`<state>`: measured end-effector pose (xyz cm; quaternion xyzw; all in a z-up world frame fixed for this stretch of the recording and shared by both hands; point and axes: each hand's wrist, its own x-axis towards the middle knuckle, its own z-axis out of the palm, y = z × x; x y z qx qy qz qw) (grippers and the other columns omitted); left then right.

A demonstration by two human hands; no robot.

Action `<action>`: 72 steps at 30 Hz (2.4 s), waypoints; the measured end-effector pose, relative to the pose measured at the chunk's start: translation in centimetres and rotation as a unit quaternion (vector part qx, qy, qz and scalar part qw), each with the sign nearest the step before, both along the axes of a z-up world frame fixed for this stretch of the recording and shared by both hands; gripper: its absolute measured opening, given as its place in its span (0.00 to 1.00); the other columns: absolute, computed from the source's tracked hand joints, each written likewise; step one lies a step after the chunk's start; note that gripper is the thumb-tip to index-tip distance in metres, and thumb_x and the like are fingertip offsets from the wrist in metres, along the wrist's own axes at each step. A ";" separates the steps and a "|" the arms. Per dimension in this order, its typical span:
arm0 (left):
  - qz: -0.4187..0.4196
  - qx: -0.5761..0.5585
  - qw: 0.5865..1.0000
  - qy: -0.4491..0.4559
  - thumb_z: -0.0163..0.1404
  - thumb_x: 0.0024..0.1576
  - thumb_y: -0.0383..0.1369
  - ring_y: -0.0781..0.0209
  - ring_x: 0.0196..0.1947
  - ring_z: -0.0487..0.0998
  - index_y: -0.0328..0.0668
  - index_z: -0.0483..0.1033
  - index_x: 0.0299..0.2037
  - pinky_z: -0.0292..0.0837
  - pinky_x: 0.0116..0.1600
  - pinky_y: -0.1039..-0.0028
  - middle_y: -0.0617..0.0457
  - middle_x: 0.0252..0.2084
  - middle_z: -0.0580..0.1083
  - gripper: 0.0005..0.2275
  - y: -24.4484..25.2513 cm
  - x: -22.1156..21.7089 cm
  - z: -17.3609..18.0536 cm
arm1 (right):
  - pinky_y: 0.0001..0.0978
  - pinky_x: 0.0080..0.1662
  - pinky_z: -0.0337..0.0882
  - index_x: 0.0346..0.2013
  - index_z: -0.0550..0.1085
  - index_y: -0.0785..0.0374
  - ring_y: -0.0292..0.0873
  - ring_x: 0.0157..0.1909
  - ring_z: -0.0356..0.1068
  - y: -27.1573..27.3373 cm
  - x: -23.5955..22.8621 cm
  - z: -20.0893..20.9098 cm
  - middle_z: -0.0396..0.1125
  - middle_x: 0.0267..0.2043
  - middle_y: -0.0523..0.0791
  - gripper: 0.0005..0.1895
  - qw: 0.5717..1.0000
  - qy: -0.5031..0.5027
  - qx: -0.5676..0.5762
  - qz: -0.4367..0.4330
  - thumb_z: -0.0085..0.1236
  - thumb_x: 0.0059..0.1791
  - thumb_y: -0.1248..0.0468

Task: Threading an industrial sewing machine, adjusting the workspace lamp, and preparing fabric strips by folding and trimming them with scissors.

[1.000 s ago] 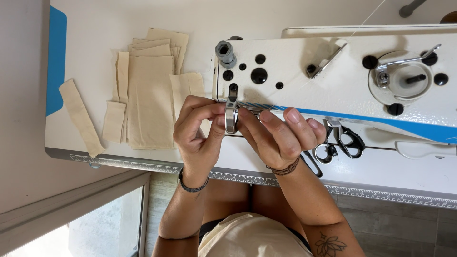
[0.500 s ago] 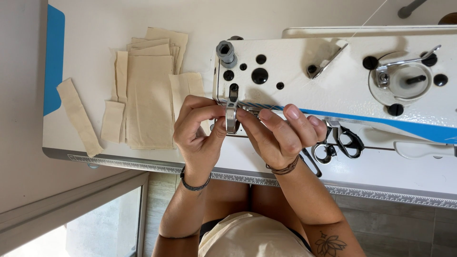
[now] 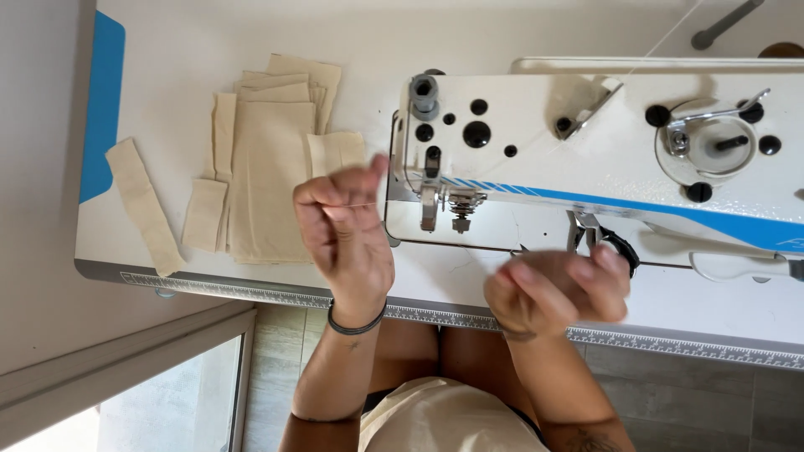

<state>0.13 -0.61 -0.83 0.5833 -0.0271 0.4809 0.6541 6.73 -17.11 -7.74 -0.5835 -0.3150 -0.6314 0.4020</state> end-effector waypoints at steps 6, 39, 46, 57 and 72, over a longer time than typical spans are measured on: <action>-0.175 -0.251 0.951 -0.043 0.36 0.71 0.30 0.74 0.28 0.55 0.47 0.53 0.51 0.67 0.39 0.81 0.64 0.30 0.55 0.04 3.2 -2.6 -4.1 | 0.48 0.59 0.61 0.39 0.75 0.48 0.54 0.58 0.62 -0.2 -7.6 -5.4 0.59 0.49 0.47 0.10 0.993 0.086 -0.006 0.086 0.52 0.55 0.50; -0.105 -0.115 0.957 0.246 0.38 0.70 0.26 0.66 0.26 0.69 0.40 0.65 0.44 0.65 0.37 0.76 0.53 0.26 0.70 0.03 1.5 -13.5 -10.8 | 0.17 0.24 0.46 0.38 0.79 0.57 0.27 0.20 0.40 10.8 -7.1 0.7 0.40 0.16 0.32 0.12 0.568 0.679 0.313 0.344 0.53 0.58 0.56; -0.102 -0.115 0.954 0.258 0.39 0.69 0.26 0.65 0.27 0.70 0.40 0.66 0.44 0.64 0.36 0.77 0.52 0.26 0.70 0.03 2.1 -13.8 -10.6 | 0.17 0.24 0.47 0.38 0.79 0.58 0.27 0.20 0.41 12.2 -7.1 1.3 0.41 0.16 0.32 0.13 0.579 0.683 0.277 0.350 0.52 0.58 0.56; -0.125 -0.122 0.944 0.281 0.41 0.69 0.28 0.67 0.29 0.72 0.42 0.68 0.44 0.58 0.35 0.81 0.53 0.27 0.73 0.03 1.5 -13.4 -10.9 | 0.18 0.26 0.50 0.36 0.78 0.57 0.28 0.20 0.42 10.7 -6.5 -0.3 0.42 0.15 0.33 0.13 0.581 0.681 0.319 0.312 0.52 0.58 0.56; -0.131 -0.094 0.941 0.299 0.43 0.68 0.27 0.64 0.26 0.73 0.41 0.70 0.44 0.64 0.33 0.79 0.51 0.28 0.75 0.03 1.1 -12.1 -9.4 | 0.18 0.25 0.49 0.36 0.79 0.57 0.27 0.21 0.42 11.1 -6.4 0.3 0.41 0.16 0.32 0.11 0.593 0.679 0.297 0.315 0.54 0.58 0.57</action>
